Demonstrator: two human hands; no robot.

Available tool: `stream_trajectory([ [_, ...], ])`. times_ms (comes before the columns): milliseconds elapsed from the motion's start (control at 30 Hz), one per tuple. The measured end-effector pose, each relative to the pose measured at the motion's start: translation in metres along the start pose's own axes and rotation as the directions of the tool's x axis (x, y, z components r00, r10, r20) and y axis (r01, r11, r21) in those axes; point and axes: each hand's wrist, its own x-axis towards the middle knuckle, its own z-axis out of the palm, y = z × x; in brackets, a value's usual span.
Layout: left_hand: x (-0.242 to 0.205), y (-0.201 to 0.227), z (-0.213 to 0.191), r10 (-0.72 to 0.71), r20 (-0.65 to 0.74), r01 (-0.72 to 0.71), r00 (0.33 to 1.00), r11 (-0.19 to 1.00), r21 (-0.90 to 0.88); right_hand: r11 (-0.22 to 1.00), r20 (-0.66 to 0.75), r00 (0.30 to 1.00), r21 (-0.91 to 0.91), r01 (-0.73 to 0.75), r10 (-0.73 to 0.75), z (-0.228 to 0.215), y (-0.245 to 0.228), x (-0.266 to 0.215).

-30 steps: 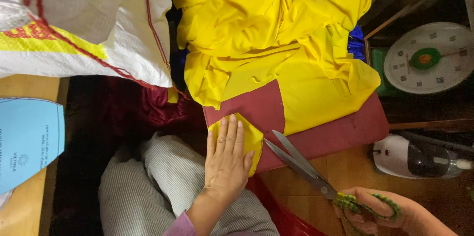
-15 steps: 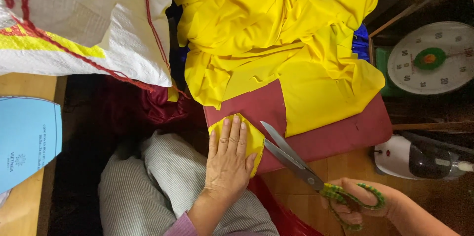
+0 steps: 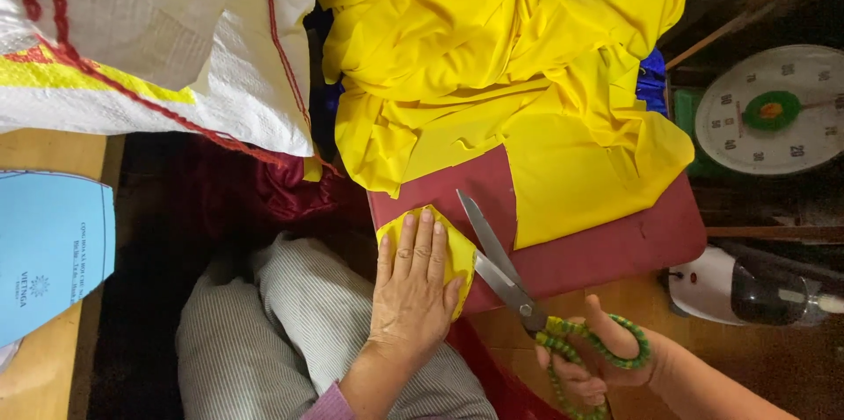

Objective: The person cuts a piece of yellow fabric using scissors, then folds and cuts a piece of blue fabric. The person handles both fabrics on a low table in a cluttered room.

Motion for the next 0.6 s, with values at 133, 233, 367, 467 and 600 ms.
stream_trajectory([
  [133, 0.000, 0.000, 0.000, -0.004, -0.013, 0.004, 1.000, 1.000, 0.003, 0.999, -0.044, 0.999, 0.035, 0.033, -0.032, -0.010, 0.006, -0.001],
  [233, 0.000, 0.000, 0.004, -0.005, -0.011, 0.006, 1.000, 1.000, 0.007, 0.998, -0.061, 0.998, 0.056, 0.005, -0.002, -0.026, 0.012, -0.002],
  [367, 0.000, 0.000, 0.000, 0.002, -0.008, -0.002, 1.000, 1.000, -0.001, 0.997, -0.102, 0.995, 0.079, 0.000, 0.008, -0.015, 0.006, -0.003],
  [467, 0.001, 0.001, -0.001, -0.006, -0.016, 0.006, 1.000, 1.000, -0.006, 0.998, -0.106, 0.994, 0.067, 0.004, 0.003, -0.032, 0.013, -0.003],
  [600, 0.000, 0.001, 0.003, -0.001, -0.012, 0.001, 1.000, 1.000, -0.010, 0.999, -0.150, 0.988, 0.041, -0.028, 0.034, -0.026, 0.007, -0.002],
])
